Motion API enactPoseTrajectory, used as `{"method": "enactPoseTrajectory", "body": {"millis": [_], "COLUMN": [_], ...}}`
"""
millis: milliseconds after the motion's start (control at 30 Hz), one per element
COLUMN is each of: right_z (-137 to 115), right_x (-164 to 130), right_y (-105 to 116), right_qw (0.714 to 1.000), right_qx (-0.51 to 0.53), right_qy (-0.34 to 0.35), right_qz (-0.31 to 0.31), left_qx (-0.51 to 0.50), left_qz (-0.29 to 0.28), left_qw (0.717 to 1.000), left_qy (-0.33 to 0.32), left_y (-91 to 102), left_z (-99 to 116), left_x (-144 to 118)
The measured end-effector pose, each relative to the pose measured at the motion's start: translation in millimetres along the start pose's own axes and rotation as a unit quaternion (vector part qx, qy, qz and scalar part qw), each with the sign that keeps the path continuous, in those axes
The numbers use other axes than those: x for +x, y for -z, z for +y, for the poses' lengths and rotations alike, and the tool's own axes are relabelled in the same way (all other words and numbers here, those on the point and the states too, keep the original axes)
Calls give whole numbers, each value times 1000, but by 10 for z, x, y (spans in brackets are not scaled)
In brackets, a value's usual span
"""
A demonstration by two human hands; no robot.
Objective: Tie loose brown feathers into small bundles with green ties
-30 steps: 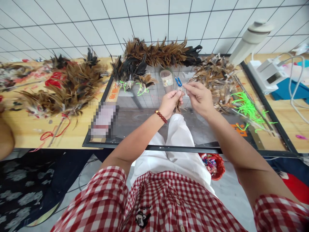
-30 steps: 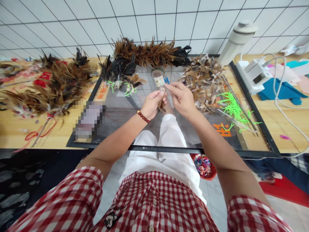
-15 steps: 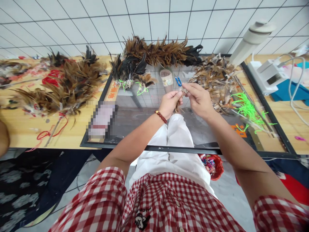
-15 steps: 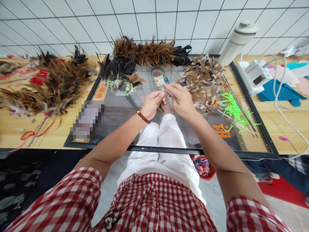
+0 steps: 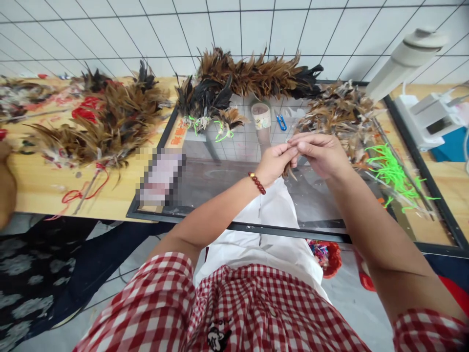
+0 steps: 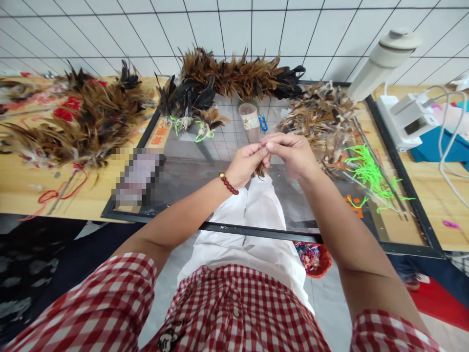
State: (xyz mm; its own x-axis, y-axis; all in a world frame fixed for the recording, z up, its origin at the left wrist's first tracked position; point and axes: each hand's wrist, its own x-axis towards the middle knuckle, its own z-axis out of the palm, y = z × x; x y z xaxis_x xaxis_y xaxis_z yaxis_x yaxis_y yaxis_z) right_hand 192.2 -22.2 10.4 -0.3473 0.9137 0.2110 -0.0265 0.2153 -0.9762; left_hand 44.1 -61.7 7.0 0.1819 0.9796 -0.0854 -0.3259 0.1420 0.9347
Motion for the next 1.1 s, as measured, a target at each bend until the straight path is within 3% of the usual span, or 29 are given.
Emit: {"method": "enactPoseTrajectory", "body": {"millis": [167, 300, 367, 467, 600, 667, 733, 800, 933, 1000, 1100], "right_z": [75, 79, 68, 92, 210, 268, 305, 321, 308, 291, 261], "right_x": [70, 275, 429, 642, 779, 792, 798, 806, 810, 792, 755], "right_y": [90, 53, -89, -457, -909, -971, -905, -756, -478, -428, -439], "right_qw": [998, 999, 991, 951, 880, 869, 886, 922, 979, 987, 983], "right_qx": [-11, -27, -133, -304, -464, -478, -445, -374, -188, -138, -147], "right_qy": [28, -25, -22, 4, -30, -53, -47, -25, 14, 50, 113], "right_qz": [48, 7, -1, -50, -96, -118, -123, -100, -78, -67, -11], "left_qx": [3, 37, -7, -77, -72, -64, -54, -32, 39, 51, 23], "left_qz": [-11, 52, 132, 231, 323, 334, 316, 274, 176, 111, 28], "left_qw": [1000, 996, 982, 942, 911, 910, 916, 934, 975, 991, 998], "left_qy": [-4, -63, -133, -232, -246, -238, -240, -228, -133, -61, 58], "left_y": [-64, 72, 257, 597, 894, 937, 939, 921, 847, 792, 707], "left_z": [-4, 235, 445, 739, 881, 849, 789, 728, 643, 614, 561], "left_x": [-37, 39, 109, 207, 280, 299, 313, 319, 277, 233, 174]}}
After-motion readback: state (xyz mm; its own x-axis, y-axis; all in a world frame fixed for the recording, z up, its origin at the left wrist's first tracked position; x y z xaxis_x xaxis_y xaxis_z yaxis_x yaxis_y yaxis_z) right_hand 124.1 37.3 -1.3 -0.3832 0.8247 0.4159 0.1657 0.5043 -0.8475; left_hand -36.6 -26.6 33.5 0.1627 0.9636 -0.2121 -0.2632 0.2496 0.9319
